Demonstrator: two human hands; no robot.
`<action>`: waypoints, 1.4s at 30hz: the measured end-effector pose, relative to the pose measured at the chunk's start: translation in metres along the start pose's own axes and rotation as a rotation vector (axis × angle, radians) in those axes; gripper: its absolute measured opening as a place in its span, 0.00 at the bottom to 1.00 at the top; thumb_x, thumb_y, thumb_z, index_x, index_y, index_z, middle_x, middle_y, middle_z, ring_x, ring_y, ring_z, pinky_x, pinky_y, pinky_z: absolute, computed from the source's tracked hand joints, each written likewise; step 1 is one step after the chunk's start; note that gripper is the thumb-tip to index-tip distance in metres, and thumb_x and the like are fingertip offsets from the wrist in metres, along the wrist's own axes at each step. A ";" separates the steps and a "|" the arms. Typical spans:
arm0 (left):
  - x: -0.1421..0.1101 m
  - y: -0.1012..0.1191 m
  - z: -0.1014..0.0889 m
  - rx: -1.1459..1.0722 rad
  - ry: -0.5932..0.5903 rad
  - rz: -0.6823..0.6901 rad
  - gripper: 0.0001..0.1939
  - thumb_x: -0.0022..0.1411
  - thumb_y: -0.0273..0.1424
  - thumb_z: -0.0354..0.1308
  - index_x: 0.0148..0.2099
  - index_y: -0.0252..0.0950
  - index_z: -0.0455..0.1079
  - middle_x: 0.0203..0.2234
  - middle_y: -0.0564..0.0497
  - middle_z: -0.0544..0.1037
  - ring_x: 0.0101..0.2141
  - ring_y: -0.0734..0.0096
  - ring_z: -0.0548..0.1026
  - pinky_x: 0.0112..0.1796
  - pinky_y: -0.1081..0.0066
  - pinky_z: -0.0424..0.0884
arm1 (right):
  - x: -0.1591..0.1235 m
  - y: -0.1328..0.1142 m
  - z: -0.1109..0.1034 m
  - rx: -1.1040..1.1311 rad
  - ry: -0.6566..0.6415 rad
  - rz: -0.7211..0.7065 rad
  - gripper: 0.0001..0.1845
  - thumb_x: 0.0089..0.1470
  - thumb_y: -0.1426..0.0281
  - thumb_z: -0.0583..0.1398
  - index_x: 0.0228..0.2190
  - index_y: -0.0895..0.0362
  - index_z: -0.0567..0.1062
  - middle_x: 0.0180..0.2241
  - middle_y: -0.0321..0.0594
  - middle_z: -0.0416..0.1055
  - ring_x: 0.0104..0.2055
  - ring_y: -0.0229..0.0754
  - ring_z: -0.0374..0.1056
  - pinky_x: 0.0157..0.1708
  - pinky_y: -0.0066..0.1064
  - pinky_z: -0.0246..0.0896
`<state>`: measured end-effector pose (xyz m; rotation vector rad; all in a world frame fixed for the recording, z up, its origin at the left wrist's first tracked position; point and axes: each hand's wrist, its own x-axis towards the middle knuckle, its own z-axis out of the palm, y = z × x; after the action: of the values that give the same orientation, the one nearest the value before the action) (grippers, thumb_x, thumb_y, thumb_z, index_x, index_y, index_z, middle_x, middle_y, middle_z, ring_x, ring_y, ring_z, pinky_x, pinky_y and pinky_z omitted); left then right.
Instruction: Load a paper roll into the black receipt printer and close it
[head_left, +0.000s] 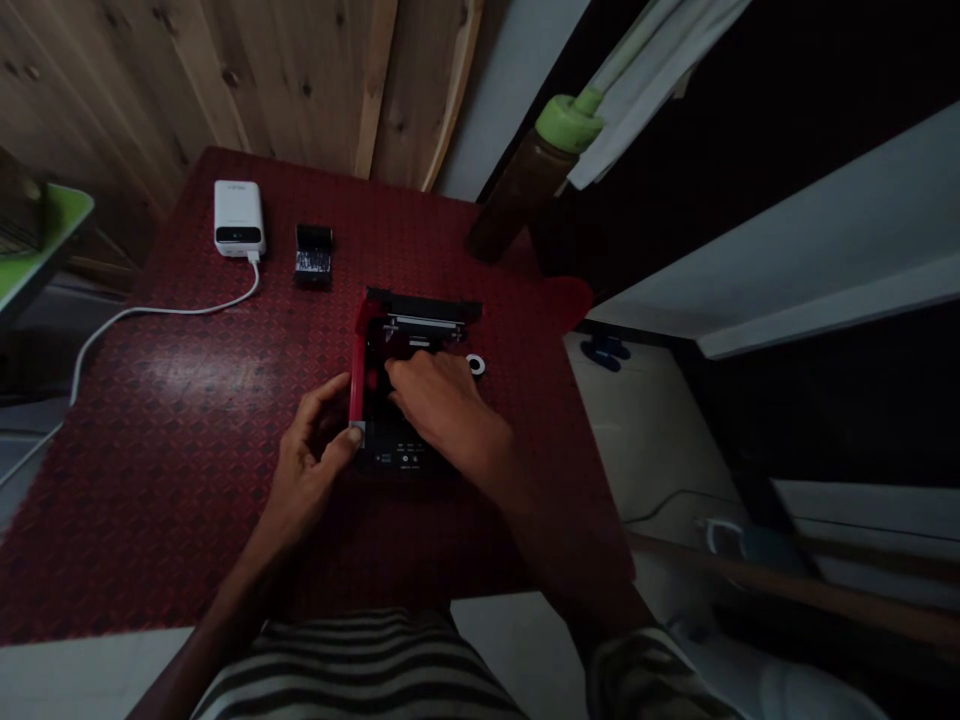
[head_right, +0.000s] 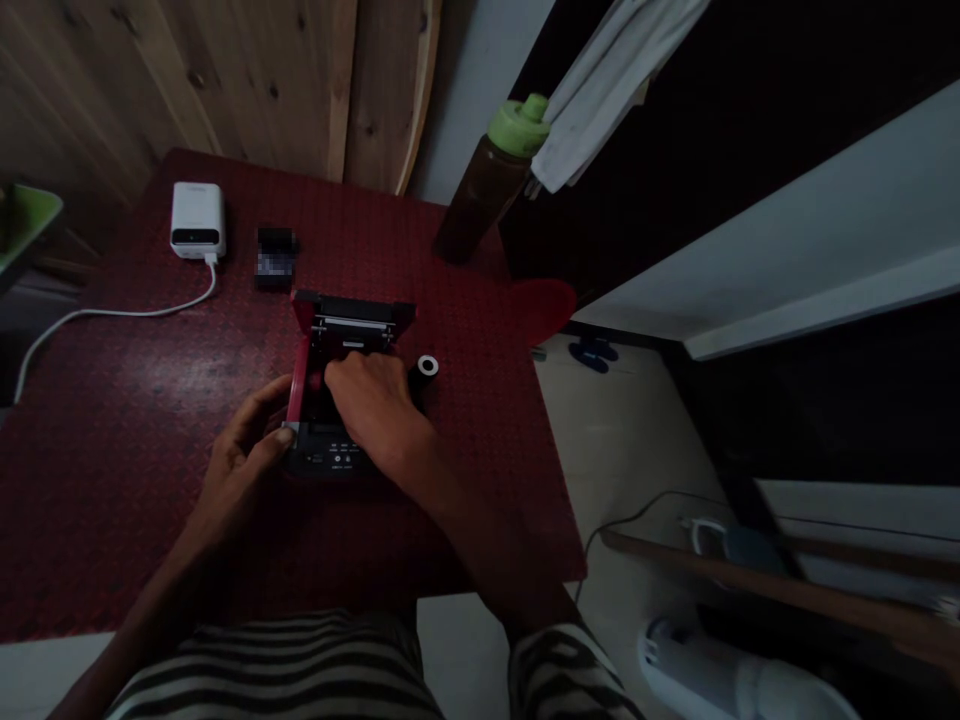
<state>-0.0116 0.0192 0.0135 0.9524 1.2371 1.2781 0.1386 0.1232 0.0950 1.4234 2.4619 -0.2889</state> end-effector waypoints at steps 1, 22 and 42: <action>0.000 0.000 0.000 0.003 -0.001 0.003 0.32 0.69 0.46 0.68 0.70 0.40 0.72 0.66 0.40 0.79 0.65 0.47 0.79 0.63 0.51 0.76 | 0.001 0.001 -0.001 -0.017 -0.003 -0.008 0.14 0.71 0.77 0.60 0.50 0.58 0.85 0.45 0.55 0.86 0.49 0.58 0.85 0.43 0.40 0.75; 0.001 -0.001 0.000 0.083 0.085 0.000 0.30 0.67 0.44 0.69 0.68 0.45 0.76 0.65 0.46 0.80 0.65 0.46 0.78 0.60 0.57 0.79 | -0.126 0.081 0.110 1.066 0.689 0.325 0.10 0.58 0.64 0.71 0.42 0.52 0.85 0.38 0.38 0.78 0.33 0.40 0.72 0.30 0.31 0.67; 0.006 -0.007 -0.008 0.189 0.091 0.029 0.29 0.67 0.46 0.66 0.68 0.47 0.77 0.64 0.50 0.81 0.65 0.47 0.77 0.61 0.58 0.76 | -0.139 0.099 0.134 0.880 0.549 0.234 0.18 0.67 0.72 0.61 0.53 0.50 0.85 0.47 0.43 0.86 0.49 0.49 0.83 0.53 0.45 0.78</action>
<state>-0.0187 0.0233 0.0053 1.0596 1.4394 1.2540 0.3098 0.0180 0.0128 2.3745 2.6476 -1.1744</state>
